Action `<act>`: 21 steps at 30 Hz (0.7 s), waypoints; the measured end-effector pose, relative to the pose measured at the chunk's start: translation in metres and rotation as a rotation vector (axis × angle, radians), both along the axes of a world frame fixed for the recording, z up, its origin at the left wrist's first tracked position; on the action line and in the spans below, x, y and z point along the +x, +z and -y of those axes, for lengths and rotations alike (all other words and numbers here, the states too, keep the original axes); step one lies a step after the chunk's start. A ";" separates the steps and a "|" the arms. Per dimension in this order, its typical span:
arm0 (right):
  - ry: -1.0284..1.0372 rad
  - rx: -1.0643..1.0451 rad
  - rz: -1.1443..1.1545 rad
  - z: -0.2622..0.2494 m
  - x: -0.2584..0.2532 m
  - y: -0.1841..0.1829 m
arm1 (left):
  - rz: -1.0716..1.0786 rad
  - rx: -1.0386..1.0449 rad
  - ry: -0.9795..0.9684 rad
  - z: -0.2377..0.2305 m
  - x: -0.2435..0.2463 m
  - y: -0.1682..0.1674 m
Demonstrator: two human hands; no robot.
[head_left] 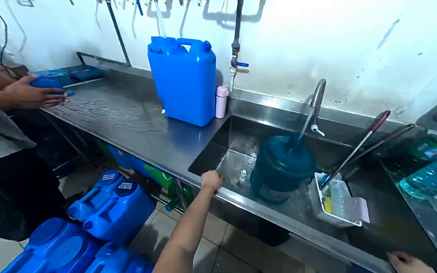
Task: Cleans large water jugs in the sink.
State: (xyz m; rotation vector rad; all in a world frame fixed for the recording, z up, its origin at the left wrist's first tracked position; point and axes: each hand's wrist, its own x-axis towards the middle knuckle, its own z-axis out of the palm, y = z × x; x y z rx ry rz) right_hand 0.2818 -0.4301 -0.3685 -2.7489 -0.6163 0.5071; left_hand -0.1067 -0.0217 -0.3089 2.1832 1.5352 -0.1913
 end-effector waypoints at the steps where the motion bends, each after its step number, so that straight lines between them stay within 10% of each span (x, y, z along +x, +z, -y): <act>1: -0.012 0.026 0.008 0.000 0.004 -0.004 | 0.005 0.016 -0.003 0.003 -0.001 0.000; 21: -0.155 -0.050 -0.055 -0.026 0.010 0.009 | -0.088 -0.029 0.024 -0.006 0.009 0.004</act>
